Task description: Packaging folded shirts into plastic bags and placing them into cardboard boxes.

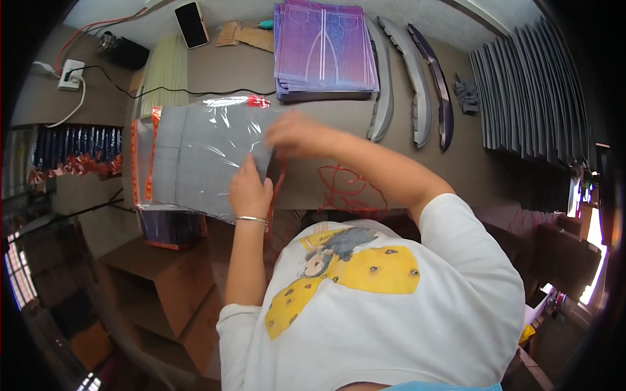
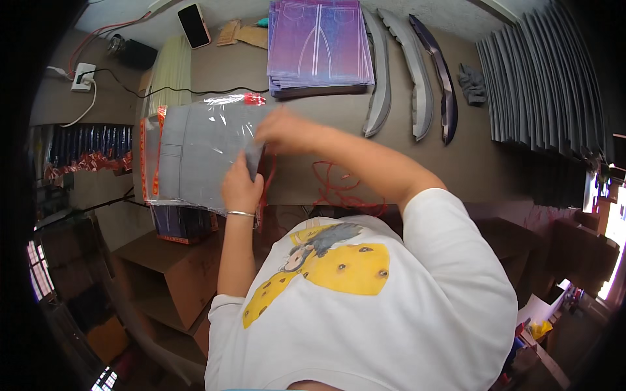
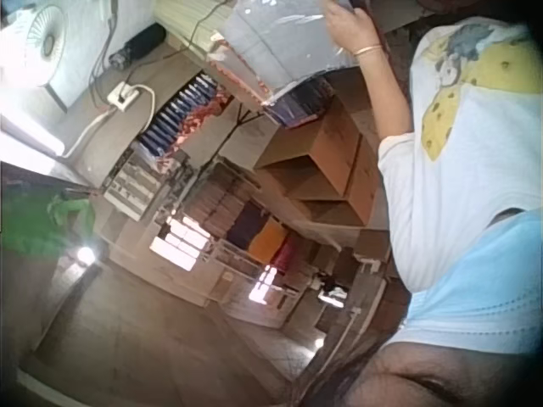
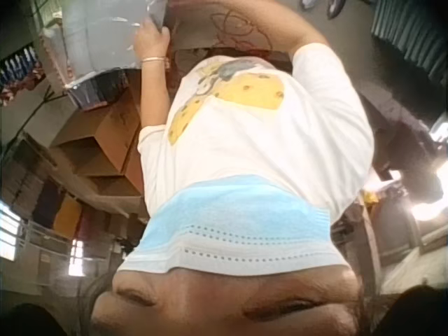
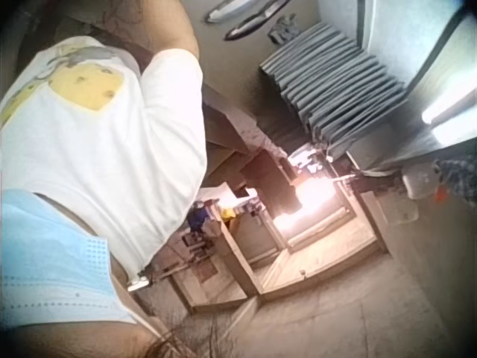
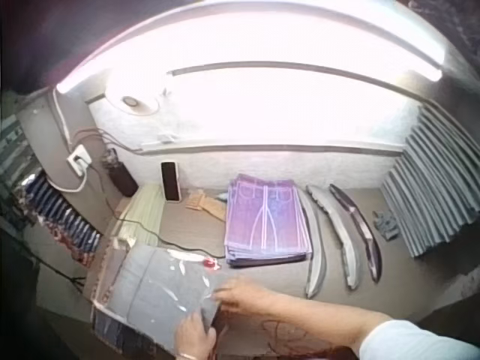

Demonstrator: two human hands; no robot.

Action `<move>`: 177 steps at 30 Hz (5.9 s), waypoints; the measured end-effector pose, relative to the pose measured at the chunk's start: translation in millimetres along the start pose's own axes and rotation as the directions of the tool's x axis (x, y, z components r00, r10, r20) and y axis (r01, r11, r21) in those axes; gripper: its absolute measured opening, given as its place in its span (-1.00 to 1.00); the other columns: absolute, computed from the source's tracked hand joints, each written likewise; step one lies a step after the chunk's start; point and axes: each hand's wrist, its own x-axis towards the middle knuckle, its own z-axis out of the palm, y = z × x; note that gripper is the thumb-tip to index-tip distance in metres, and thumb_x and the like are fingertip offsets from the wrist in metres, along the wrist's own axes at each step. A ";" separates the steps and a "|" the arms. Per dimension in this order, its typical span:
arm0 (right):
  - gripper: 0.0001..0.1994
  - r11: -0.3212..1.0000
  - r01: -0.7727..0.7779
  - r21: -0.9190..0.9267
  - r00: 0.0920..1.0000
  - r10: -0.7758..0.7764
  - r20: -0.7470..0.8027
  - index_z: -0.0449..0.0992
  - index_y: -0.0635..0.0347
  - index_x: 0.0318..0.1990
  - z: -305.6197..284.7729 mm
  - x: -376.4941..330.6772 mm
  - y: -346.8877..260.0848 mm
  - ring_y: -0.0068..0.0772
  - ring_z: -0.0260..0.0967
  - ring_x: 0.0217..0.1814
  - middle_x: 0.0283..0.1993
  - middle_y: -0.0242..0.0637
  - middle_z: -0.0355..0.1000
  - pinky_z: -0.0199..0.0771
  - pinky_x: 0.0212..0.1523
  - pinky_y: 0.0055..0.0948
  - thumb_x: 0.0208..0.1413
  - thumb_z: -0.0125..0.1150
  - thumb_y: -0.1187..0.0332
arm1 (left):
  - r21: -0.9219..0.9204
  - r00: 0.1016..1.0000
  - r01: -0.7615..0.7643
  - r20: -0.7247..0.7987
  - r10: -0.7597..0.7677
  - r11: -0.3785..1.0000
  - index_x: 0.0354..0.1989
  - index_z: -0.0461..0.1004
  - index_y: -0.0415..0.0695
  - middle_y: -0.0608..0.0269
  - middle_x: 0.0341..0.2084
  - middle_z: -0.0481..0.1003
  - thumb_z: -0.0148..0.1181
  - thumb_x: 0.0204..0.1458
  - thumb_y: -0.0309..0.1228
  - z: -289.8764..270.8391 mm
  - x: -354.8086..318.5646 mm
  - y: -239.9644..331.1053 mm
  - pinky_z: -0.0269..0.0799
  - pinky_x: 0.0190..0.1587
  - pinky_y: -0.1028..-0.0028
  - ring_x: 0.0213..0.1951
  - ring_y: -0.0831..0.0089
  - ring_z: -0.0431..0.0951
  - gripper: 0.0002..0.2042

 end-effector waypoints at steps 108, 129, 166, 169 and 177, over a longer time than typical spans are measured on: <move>-0.38 0.961 -0.022 0.276 0.903 -0.099 0.419 0.17 0.14 0.26 128.6 -42.9 -95.8 -0.06 -0.01 0.39 0.32 -0.04 0.08 -0.05 0.35 -0.08 0.02 0.21 0.29 | -0.924 0.804 0.367 0.258 -0.536 0.105 0.02 0.12 -0.28 0.22 -0.40 0.42 0.32 -0.12 -0.59 78.0 -117.4 -139.1 0.45 -0.45 0.61 -0.47 0.55 0.45 -0.44; -0.69 0.628 -0.018 0.778 0.302 0.745 -0.595 0.46 0.16 0.03 -156.0 -187.5 -169.8 -0.53 0.41 -0.04 -0.06 -0.42 0.48 0.36 0.06 -0.47 0.10 0.15 0.55 | -0.746 0.772 -0.290 0.188 0.607 0.600 -0.05 0.38 -0.25 0.24 -0.17 0.46 0.16 0.05 -0.55 -25.2 -12.6 4.0 0.40 -0.05 0.51 -0.10 0.50 0.46 -0.72; -0.72 0.428 -0.435 0.792 -0.475 0.638 -0.606 0.50 0.20 -0.16 -296.5 -637.6 -242.2 -0.63 0.36 -0.60 -0.45 -0.33 0.44 0.26 -0.67 -0.66 0.20 0.08 0.17 | -0.592 0.252 -0.386 0.670 0.698 0.708 0.06 0.30 -0.27 0.12 -0.12 0.48 0.22 0.00 -0.48 55.7 -78.4 362.3 0.41 -0.02 0.45 -0.08 0.40 0.51 -0.57; -0.78 0.539 -0.840 0.062 0.050 0.190 -0.981 0.50 0.16 -0.11 -417.1 -548.6 -225.8 -0.51 0.41 -0.56 -0.35 -0.36 0.42 0.38 -0.54 -0.58 0.10 0.19 0.33 | -0.684 0.145 -0.433 0.590 0.794 0.587 0.06 0.29 -0.31 0.10 -0.11 0.47 0.20 0.05 -0.47 48.4 -87.4 411.8 0.41 0.00 0.45 -0.06 0.40 0.49 -0.59; -0.74 -0.139 -0.857 -0.496 0.423 0.360 -0.832 0.47 0.16 -0.16 -501.6 -441.8 -254.4 -0.15 0.33 0.07 0.07 -0.13 0.24 0.46 -0.02 -0.17 -0.08 0.19 0.49 | -0.921 0.075 0.280 0.303 0.950 0.271 0.19 0.19 -0.17 0.03 0.05 0.36 0.08 0.02 0.12 9.9 -88.3 516.4 0.39 0.05 0.21 0.05 0.22 0.43 -0.29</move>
